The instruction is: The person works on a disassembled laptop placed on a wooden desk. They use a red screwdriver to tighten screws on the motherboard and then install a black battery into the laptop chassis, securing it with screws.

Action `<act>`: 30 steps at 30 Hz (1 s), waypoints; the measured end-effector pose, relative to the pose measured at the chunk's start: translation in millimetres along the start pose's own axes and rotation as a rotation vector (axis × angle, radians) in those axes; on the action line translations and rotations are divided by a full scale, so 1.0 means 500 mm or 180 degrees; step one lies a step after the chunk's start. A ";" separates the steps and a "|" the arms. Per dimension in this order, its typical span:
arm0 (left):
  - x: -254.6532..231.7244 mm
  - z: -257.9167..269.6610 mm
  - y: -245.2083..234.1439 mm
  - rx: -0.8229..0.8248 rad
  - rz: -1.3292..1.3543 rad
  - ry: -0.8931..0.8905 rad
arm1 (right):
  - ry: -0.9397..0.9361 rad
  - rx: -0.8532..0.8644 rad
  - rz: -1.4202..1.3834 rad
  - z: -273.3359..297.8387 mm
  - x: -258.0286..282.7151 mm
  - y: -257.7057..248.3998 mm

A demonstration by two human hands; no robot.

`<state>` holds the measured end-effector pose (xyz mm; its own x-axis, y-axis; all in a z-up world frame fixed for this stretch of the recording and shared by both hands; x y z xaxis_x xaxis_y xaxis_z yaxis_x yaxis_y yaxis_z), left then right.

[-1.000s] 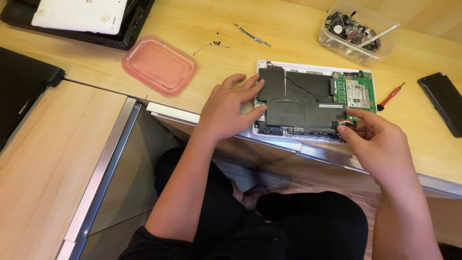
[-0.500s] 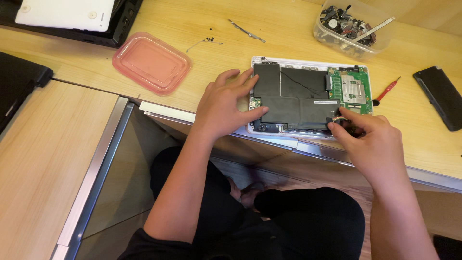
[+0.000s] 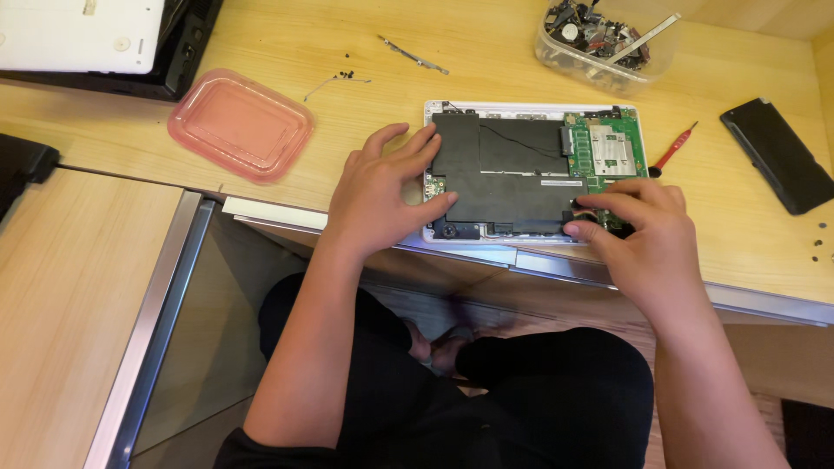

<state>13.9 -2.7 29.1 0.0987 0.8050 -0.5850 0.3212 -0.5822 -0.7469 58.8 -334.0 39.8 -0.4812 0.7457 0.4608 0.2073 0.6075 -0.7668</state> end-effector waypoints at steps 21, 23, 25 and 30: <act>-0.087 -0.012 -0.004 -0.0223 -0.0464 0.0706 | -0.0465 -0.1224 -0.0911 -0.060 -0.125 -0.065; -0.176 -0.014 0.024 -0.0240 -0.0039 0.1144 | 0.0412 -0.1323 -0.1521 -0.061 -0.172 -0.063; -0.251 -0.016 0.061 -0.0232 0.0399 0.1556 | 0.1294 -0.1371 -0.2138 -0.060 -0.219 -0.048; -0.311 -0.035 0.195 0.0129 -0.0039 0.2181 | 0.1527 -0.1431 -0.2349 -0.062 -0.229 -0.056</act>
<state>46.4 -182.9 52.8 0.6731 0.6944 -0.2544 0.2919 -0.5655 -0.7714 134.3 -427.8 22.4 -0.2443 0.1094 0.9635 0.3462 0.9380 -0.0188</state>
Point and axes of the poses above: each hand's wrist, its own z-axis away from the middle knuckle, its own y-axis out of the palm, x = y × z, the point moved 8 cm from there along -z, towards the middle knuckle, and after that the axes turned 12 degrees about -x, right-handed, at the moved point
